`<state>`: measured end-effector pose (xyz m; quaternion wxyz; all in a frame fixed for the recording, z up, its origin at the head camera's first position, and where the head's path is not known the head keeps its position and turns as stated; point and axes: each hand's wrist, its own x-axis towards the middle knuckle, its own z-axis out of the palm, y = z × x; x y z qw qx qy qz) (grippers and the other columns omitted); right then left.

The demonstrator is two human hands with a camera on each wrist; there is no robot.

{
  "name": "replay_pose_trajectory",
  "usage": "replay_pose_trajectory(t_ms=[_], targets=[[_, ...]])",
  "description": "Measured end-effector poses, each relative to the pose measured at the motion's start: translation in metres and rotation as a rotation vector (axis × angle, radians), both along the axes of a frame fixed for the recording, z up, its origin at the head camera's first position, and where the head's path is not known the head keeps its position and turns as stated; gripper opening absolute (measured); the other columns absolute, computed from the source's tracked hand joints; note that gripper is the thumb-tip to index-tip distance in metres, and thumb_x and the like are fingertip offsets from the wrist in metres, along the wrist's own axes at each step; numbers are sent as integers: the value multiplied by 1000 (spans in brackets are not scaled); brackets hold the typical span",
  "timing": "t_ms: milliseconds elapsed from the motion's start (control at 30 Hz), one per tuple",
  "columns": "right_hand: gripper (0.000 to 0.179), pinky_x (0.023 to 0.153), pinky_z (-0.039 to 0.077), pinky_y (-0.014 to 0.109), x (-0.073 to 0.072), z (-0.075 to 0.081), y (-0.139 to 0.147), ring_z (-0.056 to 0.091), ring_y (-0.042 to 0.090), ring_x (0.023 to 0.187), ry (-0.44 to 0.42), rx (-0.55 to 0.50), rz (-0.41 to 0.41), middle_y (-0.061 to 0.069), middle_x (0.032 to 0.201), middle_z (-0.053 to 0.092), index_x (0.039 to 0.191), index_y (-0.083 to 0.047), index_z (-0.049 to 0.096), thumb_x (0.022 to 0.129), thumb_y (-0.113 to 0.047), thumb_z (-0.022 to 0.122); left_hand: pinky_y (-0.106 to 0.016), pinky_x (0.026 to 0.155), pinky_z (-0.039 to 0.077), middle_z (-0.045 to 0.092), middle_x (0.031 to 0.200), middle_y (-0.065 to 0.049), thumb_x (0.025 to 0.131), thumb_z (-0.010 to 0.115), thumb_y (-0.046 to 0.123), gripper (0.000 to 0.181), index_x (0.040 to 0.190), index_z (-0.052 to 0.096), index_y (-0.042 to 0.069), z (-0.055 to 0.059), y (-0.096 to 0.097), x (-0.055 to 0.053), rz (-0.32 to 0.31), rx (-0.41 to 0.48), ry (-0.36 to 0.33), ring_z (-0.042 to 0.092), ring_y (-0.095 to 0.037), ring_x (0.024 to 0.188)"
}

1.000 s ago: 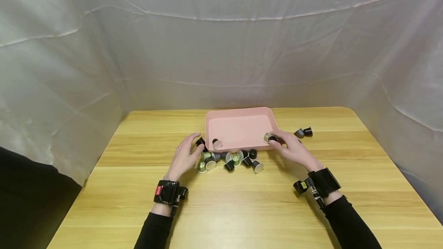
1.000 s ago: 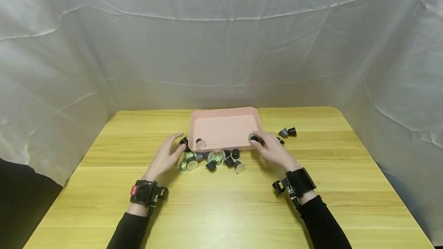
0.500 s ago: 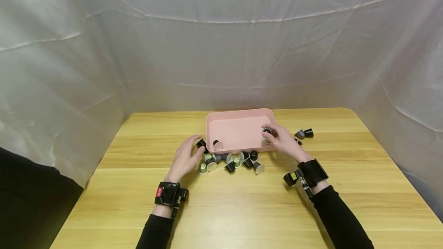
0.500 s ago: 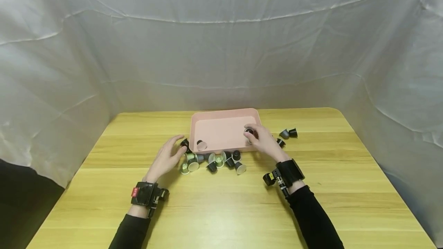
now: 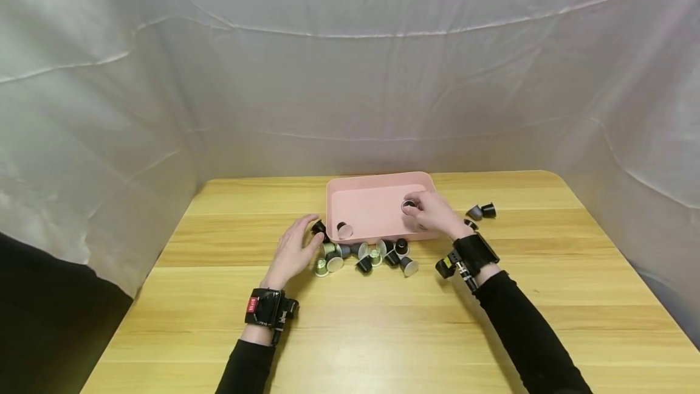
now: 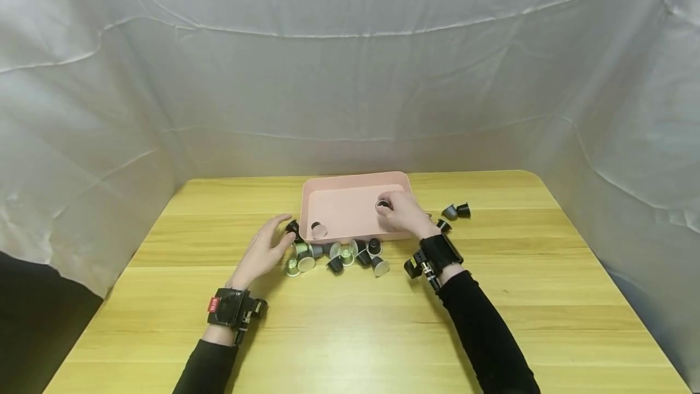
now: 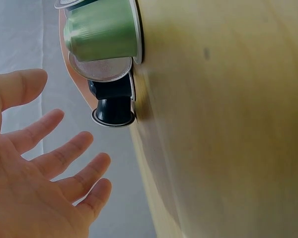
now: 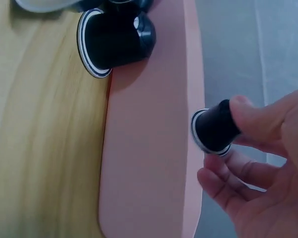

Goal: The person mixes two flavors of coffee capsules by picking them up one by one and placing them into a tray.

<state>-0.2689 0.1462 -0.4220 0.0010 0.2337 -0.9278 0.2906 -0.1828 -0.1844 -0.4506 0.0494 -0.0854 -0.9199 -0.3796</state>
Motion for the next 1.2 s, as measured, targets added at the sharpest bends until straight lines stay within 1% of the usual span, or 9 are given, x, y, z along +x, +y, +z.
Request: replay_pose_trajectory(t_ms=[267, 433, 467, 533, 667, 767, 900, 1033, 1200], targets=[[11, 72, 42, 30, -7, 2, -13, 51, 18, 71, -23, 126, 159, 8, 75, 61, 85, 3, 67, 93, 1, 60, -69, 119, 24, 41, 157, -21, 100, 59, 27, 54, 149, 45, 8, 1, 0, 1, -7, -2, -3, 39, -45, 144], [21, 69, 38, 25, -10, 1, -19, 45, 14, 65, -100, 194, 129, 0, 65, 48, 76, 0, 65, 86, 10, 50, -70, 119, 24, 40, 158, -22, 99, 60, 25, 55, 149, 44, 7, 1, -1, 2, -12, -6, -6, 39, -46, 144], [23, 70, 37, 26, -11, 1, -21, 44, 15, 65, -110, 205, 116, 2, 65, 45, 78, 0, 66, 86, 12, 48, -70, 119, 24, 40, 158, -22, 99, 60, 24, 55, 149, 44, 7, 1, -1, 2, -13, -6, -5, 39, -46, 144], [27, 76, 45, 29, -11, 1, -23, 52, 19, 73, -115, 208, 89, 7, 72, 57, 88, 1, 71, 85, 13, 48, -71, 119, 24, 40, 158, -22, 99, 60, 24, 55, 149, 44, 7, 1, -1, 1, -14, -9, -1, 39, -46, 144], [31, 91, 56, 40, -11, 0, -24, 67, 28, 94, -94, 206, 59, 18, 101, 74, 106, 5, 74, 84, 14, 54, -70, 119, 23, 40, 158, -21, 99, 60, 25, 55, 149, 44, 8, 1, 0, 2, -15, -4, -3, 38, -45, 145], [14, 78, 52, 36, -10, -2, -24, 61, 25, 77, -70, 195, 74, 15, 78, 66, 89, 9, 70, 86, 11, 57, -70, 120, 22, 39, 159, -20, 99, 60, 26, 56, 149, 44, 8, 1, 0, 3, -15, -3, -14, 37, -45, 146], [10, 76, 52, 39, -7, -5, -19, 57, 25, 72, 35, 111, 89, 17, 73, 63, 88, 12, 69, 89, 6, 61, -70, 120, 22, 38, 160, -20, 100, 59, 26, 56, 150, 43, 8, 0, 0, 2, -15, -7, -23, 36, -44, 147], [26, 92, 57, 49, -3, -7, -9, 68, 38, 99, 125, 19, 42, 26, 105, 73, 109, 10, 71, 84, 7, 65, -70, 120, 21, 38, 160, -20, 100, 59, 26, 56, 150, 43, 8, 1, -1, 2, -18, -10, -27, 36, -44, 147], [33, 94, 56, 52, 4, -6, 10, 66, 40, 106, 128, -7, -44, 26, 116, 69, 116, 9, 68, 85, 12, 60, -70, 120, 21, 37, 160, -21, 100, 60, 26, 57, 151, 42, 8, 1, -2, 2, -19, -22, -44, 35, -45, 147]])
